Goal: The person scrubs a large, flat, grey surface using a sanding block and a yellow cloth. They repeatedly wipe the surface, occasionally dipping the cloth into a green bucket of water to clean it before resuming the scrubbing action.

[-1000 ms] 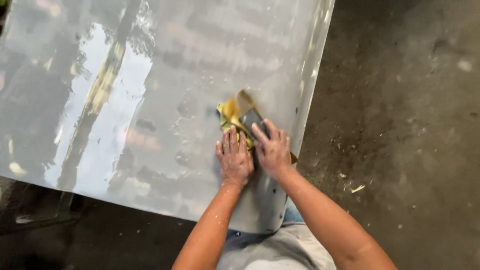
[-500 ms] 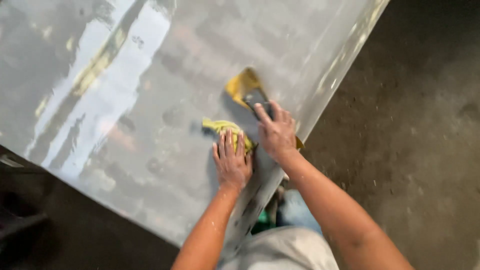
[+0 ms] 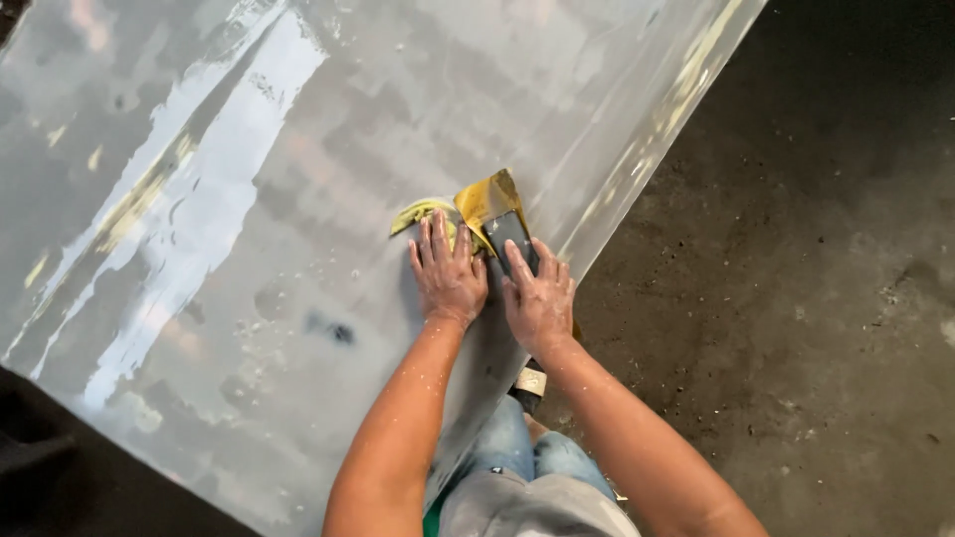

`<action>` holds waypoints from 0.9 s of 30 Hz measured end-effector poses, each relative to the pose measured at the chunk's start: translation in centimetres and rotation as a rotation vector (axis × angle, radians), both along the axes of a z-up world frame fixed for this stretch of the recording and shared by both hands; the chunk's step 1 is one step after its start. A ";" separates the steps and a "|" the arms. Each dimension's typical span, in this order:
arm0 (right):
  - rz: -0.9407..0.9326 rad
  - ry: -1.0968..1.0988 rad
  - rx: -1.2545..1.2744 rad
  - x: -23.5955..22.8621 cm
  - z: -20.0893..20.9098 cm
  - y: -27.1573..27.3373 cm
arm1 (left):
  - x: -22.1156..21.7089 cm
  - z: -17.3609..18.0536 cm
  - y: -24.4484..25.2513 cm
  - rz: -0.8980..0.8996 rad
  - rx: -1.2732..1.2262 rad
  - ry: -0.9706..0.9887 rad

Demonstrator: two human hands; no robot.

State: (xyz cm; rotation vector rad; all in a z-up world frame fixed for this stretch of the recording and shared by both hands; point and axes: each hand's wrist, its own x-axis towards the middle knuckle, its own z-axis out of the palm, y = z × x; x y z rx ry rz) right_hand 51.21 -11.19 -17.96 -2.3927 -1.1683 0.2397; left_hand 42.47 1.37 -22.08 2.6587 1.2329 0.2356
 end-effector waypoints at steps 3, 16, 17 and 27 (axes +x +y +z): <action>0.015 -0.012 -0.005 2.4 0.1 0.5 | 2.1 0.1 1.3 -0.024 -0.005 -0.040; -0.023 -0.105 0.055 16.3 -2.0 7.7 | 19.0 -3.0 10.7 -0.081 -0.010 -0.092; -0.003 -0.108 0.049 17.4 -2.0 8.0 | 20.3 -2.7 10.8 -0.061 -0.016 -0.096; 0.100 -0.186 -0.021 25.6 -2.6 13.8 | 24.7 -3.9 14.6 -0.003 0.009 -0.162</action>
